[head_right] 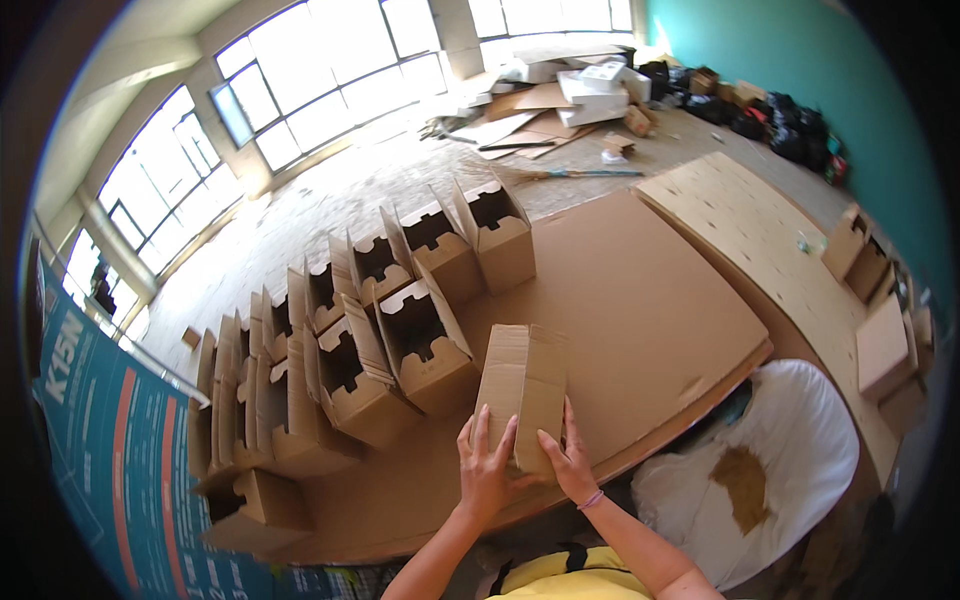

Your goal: The person picks up plastic bottles from a shopping cart and places them one at a time into cardboard boxes on a workbench.

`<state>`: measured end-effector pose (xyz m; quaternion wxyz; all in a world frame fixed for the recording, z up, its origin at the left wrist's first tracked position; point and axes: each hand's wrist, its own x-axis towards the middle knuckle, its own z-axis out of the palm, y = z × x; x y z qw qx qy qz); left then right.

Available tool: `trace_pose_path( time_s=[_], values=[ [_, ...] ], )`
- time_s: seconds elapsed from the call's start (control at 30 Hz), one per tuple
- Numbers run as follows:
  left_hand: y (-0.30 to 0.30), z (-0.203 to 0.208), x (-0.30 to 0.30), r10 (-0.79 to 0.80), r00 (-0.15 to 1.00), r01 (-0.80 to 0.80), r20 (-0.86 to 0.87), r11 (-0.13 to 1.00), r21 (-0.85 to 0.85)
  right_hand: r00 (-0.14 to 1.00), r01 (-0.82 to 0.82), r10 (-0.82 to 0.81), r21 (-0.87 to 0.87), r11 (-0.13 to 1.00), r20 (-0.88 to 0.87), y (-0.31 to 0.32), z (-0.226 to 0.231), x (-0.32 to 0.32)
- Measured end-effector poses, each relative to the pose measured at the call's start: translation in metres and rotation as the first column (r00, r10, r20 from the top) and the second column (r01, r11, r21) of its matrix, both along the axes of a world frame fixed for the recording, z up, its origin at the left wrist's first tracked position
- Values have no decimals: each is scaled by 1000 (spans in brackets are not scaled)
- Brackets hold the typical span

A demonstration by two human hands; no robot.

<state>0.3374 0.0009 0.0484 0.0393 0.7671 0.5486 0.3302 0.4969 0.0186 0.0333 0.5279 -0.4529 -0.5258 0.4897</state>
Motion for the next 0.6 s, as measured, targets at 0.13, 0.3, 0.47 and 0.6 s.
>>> trace_pose_path(
  time_s=[0.13,0.3,0.47,0.6],
  values=[
    [32,-10,61,207,978,-208,28,977,43,992,-71,67,30,997,103,58,-13,34],
    [79,-25,81,356,932,-339,-66,922,187,968,-184,172,49,982,185,145,-17,46],
    [135,-28,81,508,838,-447,-197,848,284,805,-242,65,227,943,590,222,-39,26],
    [161,-48,66,573,806,-508,-149,798,325,785,-170,106,47,984,610,201,-9,9]
  ],
)
